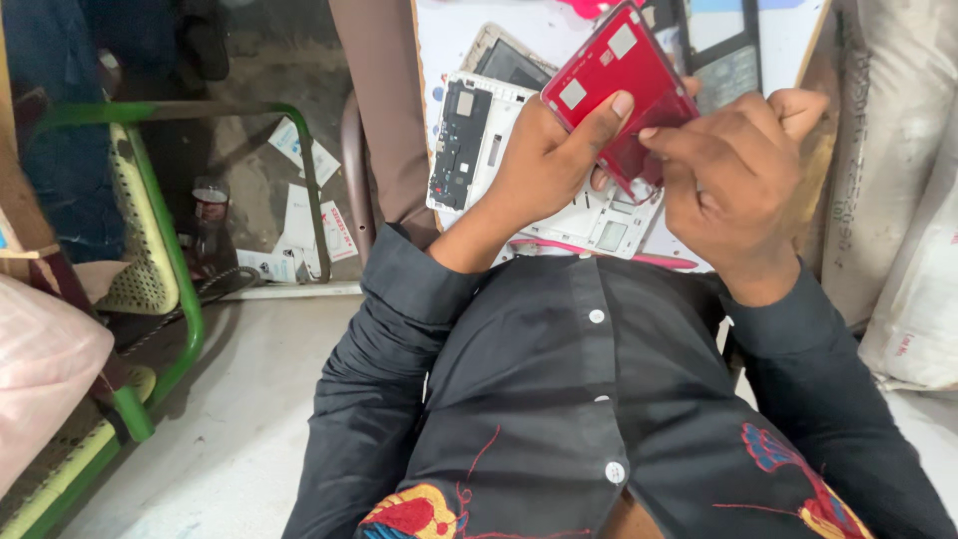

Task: The person holds a red phone back cover on their lap and repeatedly presses and fits a small camera lens component into the cover's camera cutout, turning the cover over at times to work from different sides. They continue pressing and aligning the part throughout the clip at a repair workbench.

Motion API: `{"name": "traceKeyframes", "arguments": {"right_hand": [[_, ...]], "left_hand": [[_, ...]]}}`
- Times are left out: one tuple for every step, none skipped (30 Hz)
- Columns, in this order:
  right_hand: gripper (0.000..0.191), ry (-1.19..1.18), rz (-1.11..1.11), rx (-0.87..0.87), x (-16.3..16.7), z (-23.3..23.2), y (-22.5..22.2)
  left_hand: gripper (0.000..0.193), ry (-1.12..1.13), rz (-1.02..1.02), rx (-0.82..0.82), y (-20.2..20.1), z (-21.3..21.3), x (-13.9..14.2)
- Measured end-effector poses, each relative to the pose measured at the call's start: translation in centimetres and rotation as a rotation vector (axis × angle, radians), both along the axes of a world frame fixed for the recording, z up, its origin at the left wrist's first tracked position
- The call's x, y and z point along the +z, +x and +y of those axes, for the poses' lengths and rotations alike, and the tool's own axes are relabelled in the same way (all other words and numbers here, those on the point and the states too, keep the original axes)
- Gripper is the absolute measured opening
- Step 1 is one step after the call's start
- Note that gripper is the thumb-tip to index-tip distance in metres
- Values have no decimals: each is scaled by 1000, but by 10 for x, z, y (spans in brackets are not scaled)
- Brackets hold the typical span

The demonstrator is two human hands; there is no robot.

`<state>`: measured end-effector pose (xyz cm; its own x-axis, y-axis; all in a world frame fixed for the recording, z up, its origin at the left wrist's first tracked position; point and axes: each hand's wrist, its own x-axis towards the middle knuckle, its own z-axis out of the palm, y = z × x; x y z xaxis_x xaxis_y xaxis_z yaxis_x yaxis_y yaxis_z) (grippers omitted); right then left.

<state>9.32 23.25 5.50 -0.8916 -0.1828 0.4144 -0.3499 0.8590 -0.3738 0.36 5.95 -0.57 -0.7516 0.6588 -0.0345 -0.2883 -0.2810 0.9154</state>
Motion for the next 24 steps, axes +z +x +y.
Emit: {"name": "traceKeyframes", "arguments": {"right_hand": [[21, -9, 9, -13, 0, -2, -1], [21, -20, 19, -24, 0, -3, -2], [21, -18, 25, 0, 0, -3, -2], [20, -17, 32, 23, -1, -4, -2], [20, -15, 37, 43, -1, -4, -3], [20, -23, 21, -1, -1, -3, -3], [19, -30, 3, -44, -1, -2, -4], [19, -37, -13, -83, -1, 0, -4], [20, -30, 0, -43, -2, 0, -4], [22, -24, 19, -2, -3, 0, -4], [24, -20, 40, 39, -4, 0, -4], [23, -12, 37, 37, -4, -1, -4], [23, -5, 31, 33, -4, -1, -4], [23, 4, 23, 26, -4, -1, -3], [22, 1, 7, -6, -3, -2, -3], [21, -3, -9, -37, -2, -2, -3], [20, -7, -22, -66, -1, -2, -3], [19, -5, -6, -23, -1, -3, -4], [19, -5, 9, 19, -1, -6, -4], [19, -7, 22, 59, -1, -8, -5], [21, -17, 20, 15, 0, -7, -6], [22, -26, 16, -28, 0, -6, -7], [24, -35, 11, -68, -1, -6, -7], [24, -29, 20, -33, -1, -6, -7]], "left_hand": [[28, -30, 11, 3, -1, 0, 0], [29, -62, 22, 8, -2, 1, 1], [28, -49, -4, 10, -3, 1, 1], [28, -35, -30, 10, -3, 1, 2], [27, -21, -57, 8, -3, 2, 2], [28, -26, -32, -1, -3, 1, 3], [29, -30, -8, -7, -3, 1, 3], [29, -34, 17, -11, -3, 0, 4], [29, -22, -11, -10, -3, 0, 4], [28, -12, -33, -8, -3, 0, 4], [28, -3, -53, -6, -4, 0, 4], [27, -19, -56, 1, -5, 0, 4], [26, -36, -62, 6, -5, 1, 3], [26, -50, -70, 9, -6, 2, 3], [26, -50, -54, 9, -6, 1, 3], [26, -49, -38, 10, -6, 2, 2], [27, -48, -20, 14, -7, 2, 2], [26, -44, -45, 12, -8, 2, 2], [26, -42, -73, 8, -8, 2, 2], [26, -41, -104, 1, -8, 2, 2], [26, -57, -73, -7, -8, 2, 2], [27, -71, -45, -15, -8, 2, 3], [28, -84, -19, -20, -8, 2, 3], [28, -77, -29, -23, -7, 2, 3]]}}
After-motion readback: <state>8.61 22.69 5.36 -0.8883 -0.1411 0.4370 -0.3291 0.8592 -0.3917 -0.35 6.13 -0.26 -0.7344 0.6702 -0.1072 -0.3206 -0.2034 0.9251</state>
